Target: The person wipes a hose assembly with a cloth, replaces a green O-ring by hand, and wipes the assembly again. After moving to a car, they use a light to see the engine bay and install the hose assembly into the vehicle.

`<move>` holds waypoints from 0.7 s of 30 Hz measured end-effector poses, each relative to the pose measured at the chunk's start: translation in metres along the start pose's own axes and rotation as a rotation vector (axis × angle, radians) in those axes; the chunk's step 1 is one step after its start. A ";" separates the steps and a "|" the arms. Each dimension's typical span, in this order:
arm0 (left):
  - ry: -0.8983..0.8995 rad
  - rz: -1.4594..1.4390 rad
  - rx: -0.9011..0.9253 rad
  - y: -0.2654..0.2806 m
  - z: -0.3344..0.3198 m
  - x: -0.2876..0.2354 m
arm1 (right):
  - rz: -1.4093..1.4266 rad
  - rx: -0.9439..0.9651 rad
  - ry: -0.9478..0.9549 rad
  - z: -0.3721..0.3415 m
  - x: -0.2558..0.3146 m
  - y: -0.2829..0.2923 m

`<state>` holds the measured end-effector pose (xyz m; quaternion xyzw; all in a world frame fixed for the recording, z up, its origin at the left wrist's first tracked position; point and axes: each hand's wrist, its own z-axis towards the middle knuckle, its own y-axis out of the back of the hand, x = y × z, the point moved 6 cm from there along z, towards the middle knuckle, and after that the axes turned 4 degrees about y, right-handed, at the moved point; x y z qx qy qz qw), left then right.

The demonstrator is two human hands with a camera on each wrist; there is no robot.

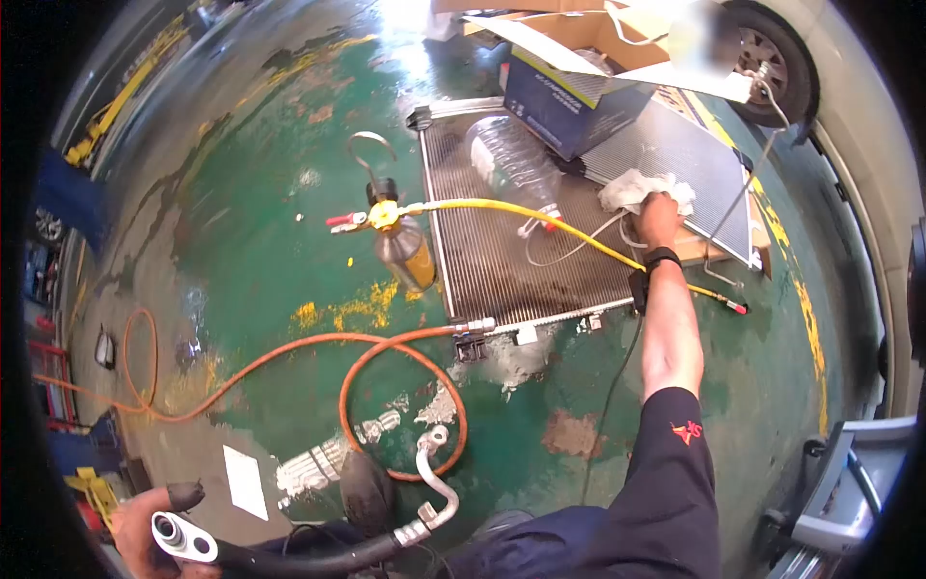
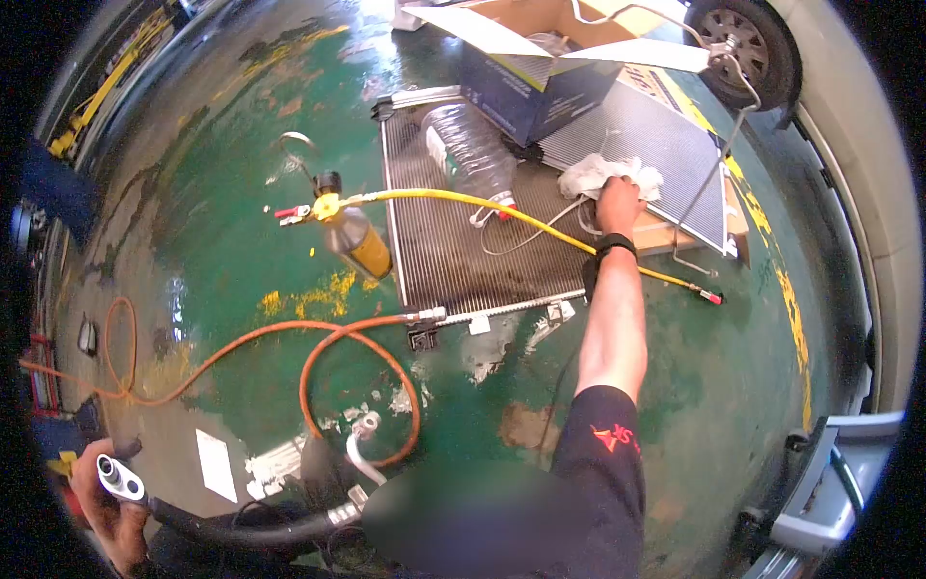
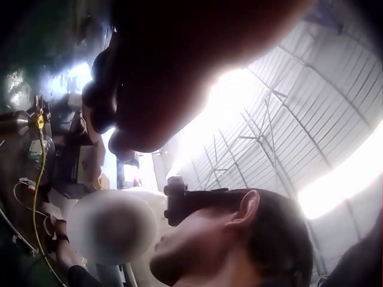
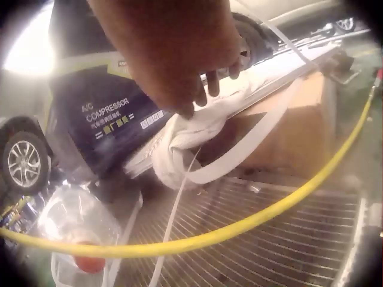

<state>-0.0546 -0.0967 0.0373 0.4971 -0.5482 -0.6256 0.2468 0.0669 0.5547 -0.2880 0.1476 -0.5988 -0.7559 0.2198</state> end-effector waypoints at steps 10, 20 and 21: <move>-0.665 -0.043 0.038 -0.026 0.024 -0.095 | 1.169 -0.119 0.151 -0.045 0.037 0.204; -0.972 -0.403 0.157 -0.056 0.028 -0.150 | 1.725 0.462 0.127 -0.207 0.149 0.372; -0.999 -0.458 0.162 -0.055 0.027 -0.153 | 1.775 0.393 0.129 -0.222 0.155 0.386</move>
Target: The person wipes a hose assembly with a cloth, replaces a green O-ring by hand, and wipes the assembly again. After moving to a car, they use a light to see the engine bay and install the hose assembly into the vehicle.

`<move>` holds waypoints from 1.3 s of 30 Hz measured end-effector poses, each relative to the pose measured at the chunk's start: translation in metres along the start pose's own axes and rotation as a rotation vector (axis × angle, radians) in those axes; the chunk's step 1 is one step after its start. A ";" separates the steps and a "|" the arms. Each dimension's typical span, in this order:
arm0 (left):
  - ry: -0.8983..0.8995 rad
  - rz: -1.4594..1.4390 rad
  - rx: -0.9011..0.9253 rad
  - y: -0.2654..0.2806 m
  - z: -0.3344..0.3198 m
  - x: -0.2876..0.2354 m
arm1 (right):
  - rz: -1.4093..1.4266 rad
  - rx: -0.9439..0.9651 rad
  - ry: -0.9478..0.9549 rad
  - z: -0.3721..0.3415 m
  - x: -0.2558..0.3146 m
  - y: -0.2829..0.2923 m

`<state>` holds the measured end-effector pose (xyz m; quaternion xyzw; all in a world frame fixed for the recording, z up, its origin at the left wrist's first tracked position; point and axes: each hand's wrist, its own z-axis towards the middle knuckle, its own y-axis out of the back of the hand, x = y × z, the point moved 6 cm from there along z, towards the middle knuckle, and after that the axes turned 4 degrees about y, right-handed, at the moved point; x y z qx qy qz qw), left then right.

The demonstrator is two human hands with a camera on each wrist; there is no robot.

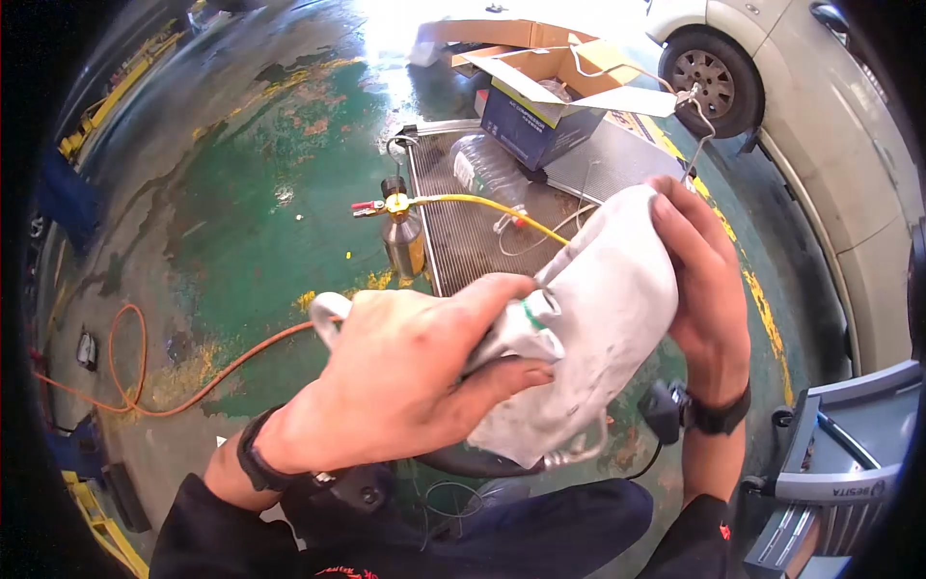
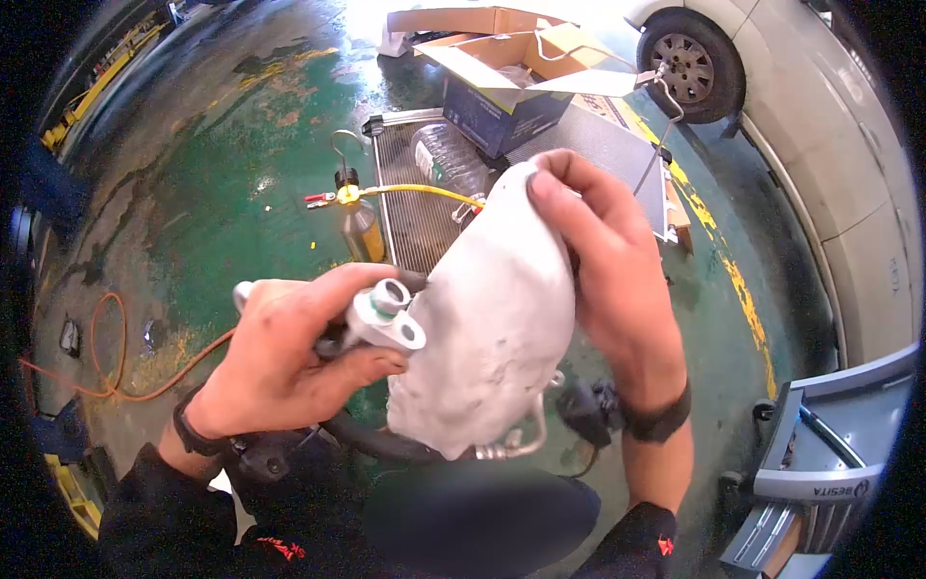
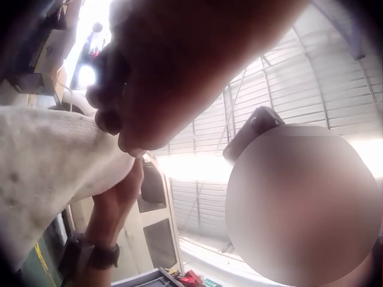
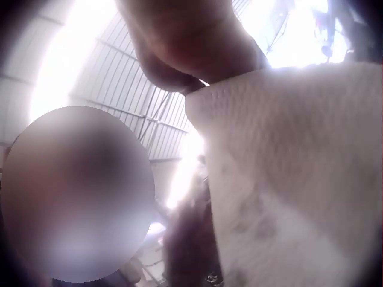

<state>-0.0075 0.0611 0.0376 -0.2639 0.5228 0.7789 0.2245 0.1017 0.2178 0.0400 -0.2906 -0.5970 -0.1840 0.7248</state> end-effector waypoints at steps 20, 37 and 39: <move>0.121 -0.128 0.059 0.025 -0.030 0.033 | 0.110 0.279 0.183 -0.039 -0.021 -0.077; -0.048 -0.016 -0.204 0.045 -0.032 0.024 | -0.154 0.429 -0.302 -0.042 -0.065 -0.081; -0.034 0.032 -0.209 0.047 -0.032 0.023 | -0.388 0.343 -0.084 -0.036 -0.050 -0.076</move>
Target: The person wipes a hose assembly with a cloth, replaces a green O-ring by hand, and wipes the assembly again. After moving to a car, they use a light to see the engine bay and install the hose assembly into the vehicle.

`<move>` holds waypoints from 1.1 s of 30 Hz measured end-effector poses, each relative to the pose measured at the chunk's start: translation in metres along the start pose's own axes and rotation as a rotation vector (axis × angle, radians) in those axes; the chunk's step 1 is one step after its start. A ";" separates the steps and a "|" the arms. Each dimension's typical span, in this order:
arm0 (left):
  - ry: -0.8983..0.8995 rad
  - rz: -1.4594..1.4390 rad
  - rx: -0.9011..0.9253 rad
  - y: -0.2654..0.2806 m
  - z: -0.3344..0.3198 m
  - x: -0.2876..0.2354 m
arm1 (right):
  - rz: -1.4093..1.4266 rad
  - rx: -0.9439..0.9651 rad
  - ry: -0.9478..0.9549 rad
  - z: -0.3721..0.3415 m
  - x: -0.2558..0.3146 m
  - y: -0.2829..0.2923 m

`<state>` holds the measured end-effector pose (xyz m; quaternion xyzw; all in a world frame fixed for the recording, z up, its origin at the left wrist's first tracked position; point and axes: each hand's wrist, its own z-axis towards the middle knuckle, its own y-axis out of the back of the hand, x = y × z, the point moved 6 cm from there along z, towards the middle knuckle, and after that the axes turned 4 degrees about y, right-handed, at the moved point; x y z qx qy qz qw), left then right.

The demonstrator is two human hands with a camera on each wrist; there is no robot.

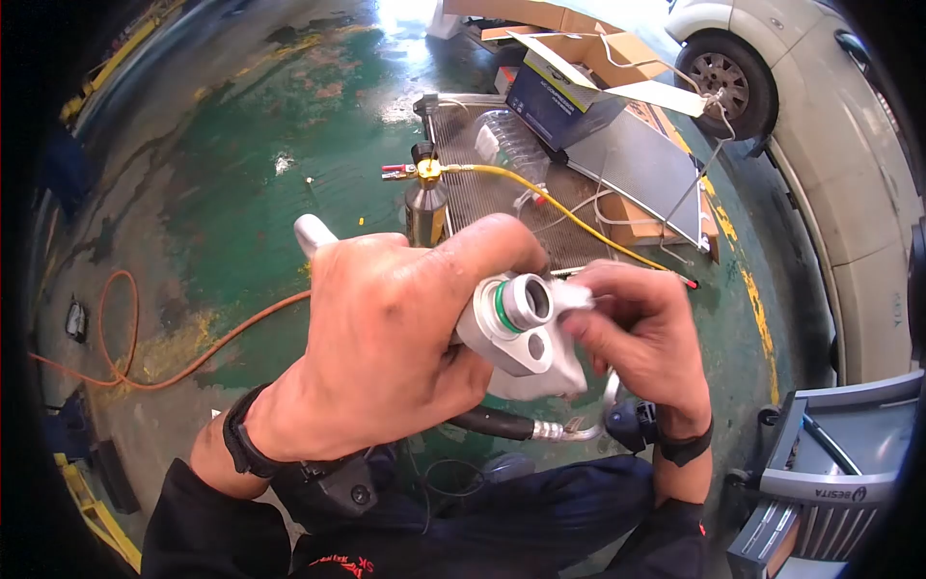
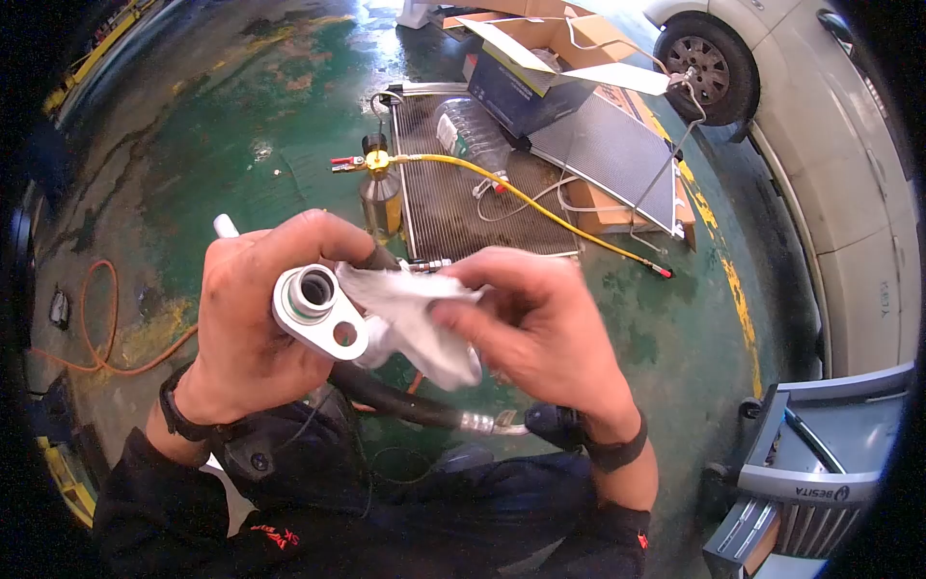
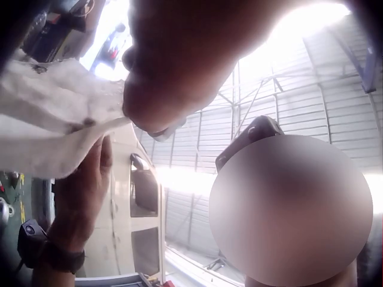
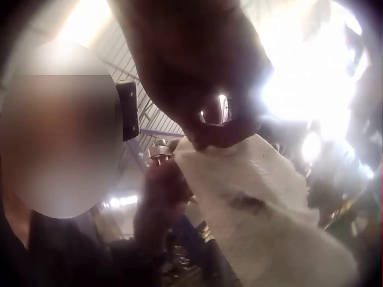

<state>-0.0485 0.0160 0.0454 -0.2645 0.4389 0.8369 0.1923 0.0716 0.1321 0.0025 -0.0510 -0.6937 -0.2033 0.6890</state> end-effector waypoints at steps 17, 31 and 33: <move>0.020 0.128 0.072 -0.019 -0.001 -0.008 | 0.523 -0.266 0.201 -0.015 0.033 -0.004; 0.109 0.314 0.381 -0.037 -0.006 -0.007 | -0.520 -0.196 0.518 -0.020 0.058 -0.014; 0.106 0.319 0.371 -0.037 -0.007 -0.009 | -0.411 -0.244 0.412 -0.020 0.052 -0.010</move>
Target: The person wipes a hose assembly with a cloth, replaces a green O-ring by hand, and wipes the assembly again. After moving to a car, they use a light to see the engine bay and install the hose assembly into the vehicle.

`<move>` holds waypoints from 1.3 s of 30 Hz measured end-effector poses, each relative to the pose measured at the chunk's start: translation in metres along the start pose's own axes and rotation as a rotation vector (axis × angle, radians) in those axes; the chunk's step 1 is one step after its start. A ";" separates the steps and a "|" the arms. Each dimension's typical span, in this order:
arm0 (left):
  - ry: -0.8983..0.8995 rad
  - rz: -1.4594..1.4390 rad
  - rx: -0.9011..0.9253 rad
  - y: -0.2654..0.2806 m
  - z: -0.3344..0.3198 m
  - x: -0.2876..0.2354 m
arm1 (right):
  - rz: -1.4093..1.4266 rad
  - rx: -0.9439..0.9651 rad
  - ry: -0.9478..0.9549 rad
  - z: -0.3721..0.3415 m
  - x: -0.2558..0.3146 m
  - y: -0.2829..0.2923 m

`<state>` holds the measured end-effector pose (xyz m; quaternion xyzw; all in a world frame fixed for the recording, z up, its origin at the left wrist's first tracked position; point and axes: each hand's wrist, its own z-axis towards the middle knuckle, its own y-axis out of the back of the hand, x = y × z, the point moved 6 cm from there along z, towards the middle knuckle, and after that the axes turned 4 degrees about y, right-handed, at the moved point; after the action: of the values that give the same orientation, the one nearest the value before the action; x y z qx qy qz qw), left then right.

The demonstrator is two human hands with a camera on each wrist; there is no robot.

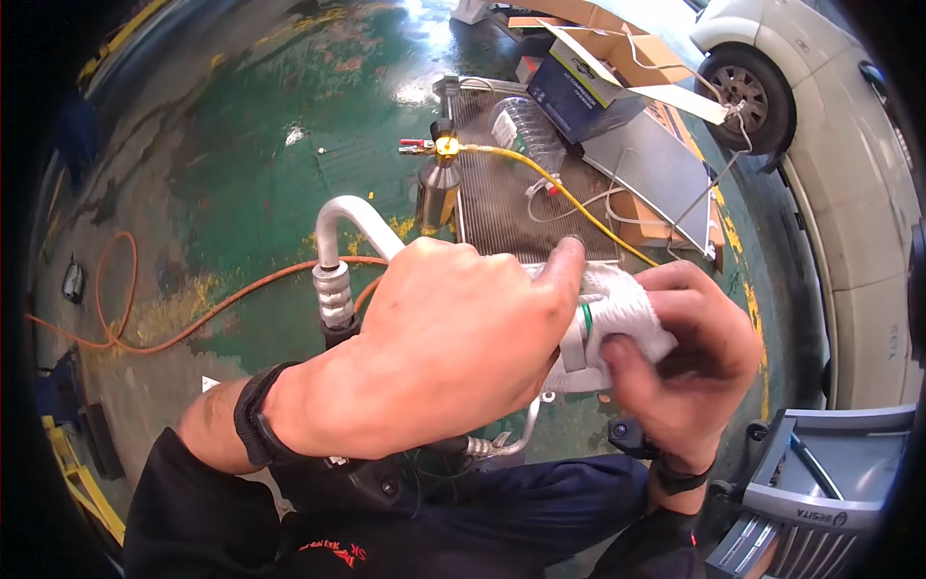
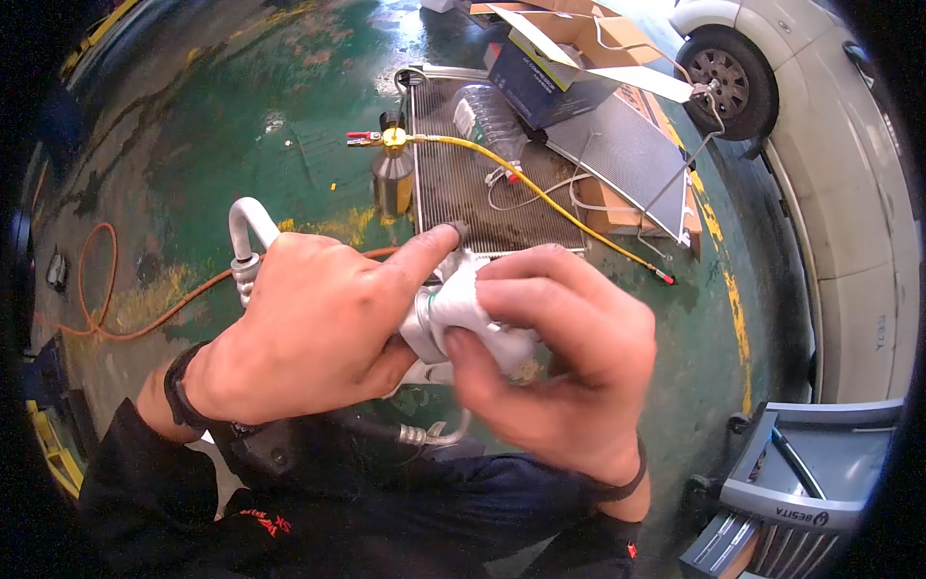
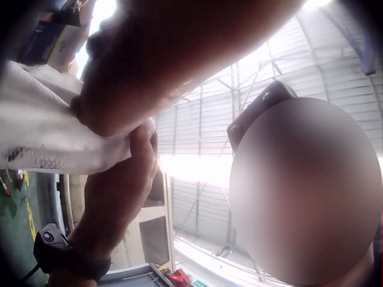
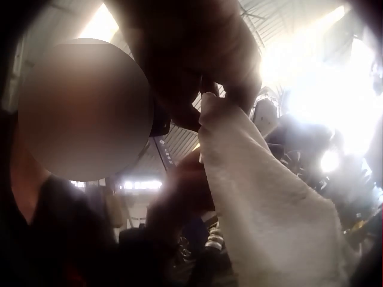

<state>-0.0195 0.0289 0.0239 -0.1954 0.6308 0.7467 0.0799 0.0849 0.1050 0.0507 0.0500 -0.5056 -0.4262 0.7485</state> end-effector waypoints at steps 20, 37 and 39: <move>-0.034 0.008 -0.005 -0.005 -0.001 0.002 | 0.372 0.103 -0.216 -0.001 -0.021 -0.007; -0.089 0.115 -0.209 -0.014 -0.007 -0.007 | 0.208 0.088 -0.214 0.000 -0.022 -0.008; -0.086 0.103 -0.161 -0.014 -0.005 -0.006 | 0.166 0.110 -0.121 0.000 -0.017 -0.008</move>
<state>-0.0074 0.0275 0.0127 -0.1360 0.5741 0.8057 0.0524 0.0775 0.1119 0.0344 0.0231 -0.5749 -0.3365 0.7455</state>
